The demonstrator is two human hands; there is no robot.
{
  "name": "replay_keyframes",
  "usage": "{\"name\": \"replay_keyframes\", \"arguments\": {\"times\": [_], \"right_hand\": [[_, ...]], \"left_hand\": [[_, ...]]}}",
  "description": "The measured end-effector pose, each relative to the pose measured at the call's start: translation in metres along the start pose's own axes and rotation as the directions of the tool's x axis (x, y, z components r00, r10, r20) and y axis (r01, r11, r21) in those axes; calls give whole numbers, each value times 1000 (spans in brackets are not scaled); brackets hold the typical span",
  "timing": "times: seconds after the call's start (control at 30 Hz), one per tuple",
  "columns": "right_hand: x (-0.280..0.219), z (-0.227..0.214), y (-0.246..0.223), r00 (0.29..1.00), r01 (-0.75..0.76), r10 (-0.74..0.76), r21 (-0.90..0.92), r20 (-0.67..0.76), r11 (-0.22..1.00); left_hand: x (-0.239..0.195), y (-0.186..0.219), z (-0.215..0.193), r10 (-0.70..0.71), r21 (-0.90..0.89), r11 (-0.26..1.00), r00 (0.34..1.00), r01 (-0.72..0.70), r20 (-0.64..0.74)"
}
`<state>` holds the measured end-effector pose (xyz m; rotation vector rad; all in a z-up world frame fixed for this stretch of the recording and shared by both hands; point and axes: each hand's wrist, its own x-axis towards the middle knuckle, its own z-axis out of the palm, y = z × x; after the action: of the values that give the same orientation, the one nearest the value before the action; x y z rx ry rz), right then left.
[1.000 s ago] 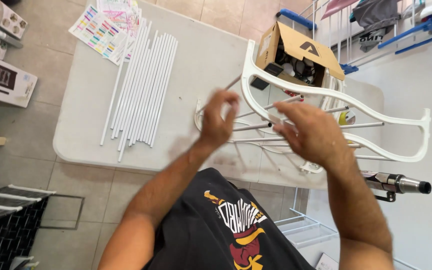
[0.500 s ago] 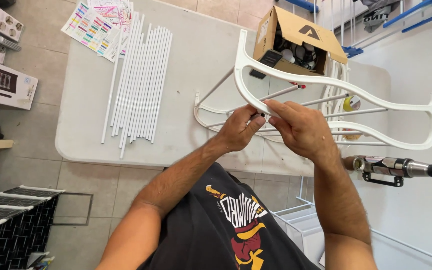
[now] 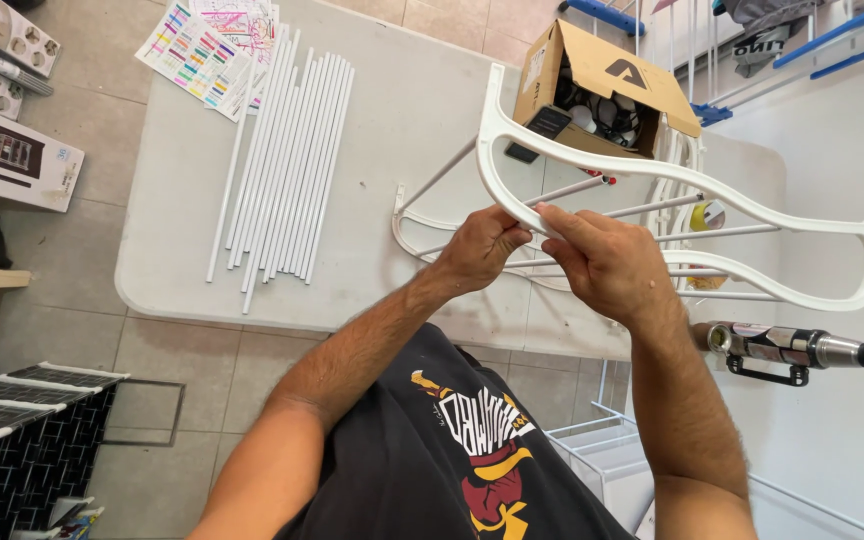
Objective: Assembling a multi-tiered wire display rack and mounting it onto wall brackets in a retail environment.
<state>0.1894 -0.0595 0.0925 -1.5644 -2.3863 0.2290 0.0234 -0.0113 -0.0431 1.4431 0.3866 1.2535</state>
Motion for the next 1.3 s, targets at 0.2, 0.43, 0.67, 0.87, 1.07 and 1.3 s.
{"name": "replay_keyframes", "arguments": {"times": [0.2,0.43,0.67,0.87,1.07,1.3], "right_hand": [[-1,9,4,997,42,-48,-108,-62,993],[-4,19,4,989,52,-63,-83,-133,995],[-5,19,13,985,48,-57,-61,-164,997],[-7,-19,91,960,78,-100,-94,-260,993],[23,-14,85,978,149,-166,-131,-127,980],[19,-4,91,992,20,-41,-175,-119,984]], "left_hand": [[5,18,4,-55,29,998,998,56,-15],[16,25,8,-64,51,996,996,67,-63],[2,-18,6,-133,0,991,988,133,-78],[19,-51,-26,-162,-435,867,962,246,220],[86,-26,7,-257,-114,946,916,304,309],[93,-51,17,-118,-99,982,928,162,353]]}}
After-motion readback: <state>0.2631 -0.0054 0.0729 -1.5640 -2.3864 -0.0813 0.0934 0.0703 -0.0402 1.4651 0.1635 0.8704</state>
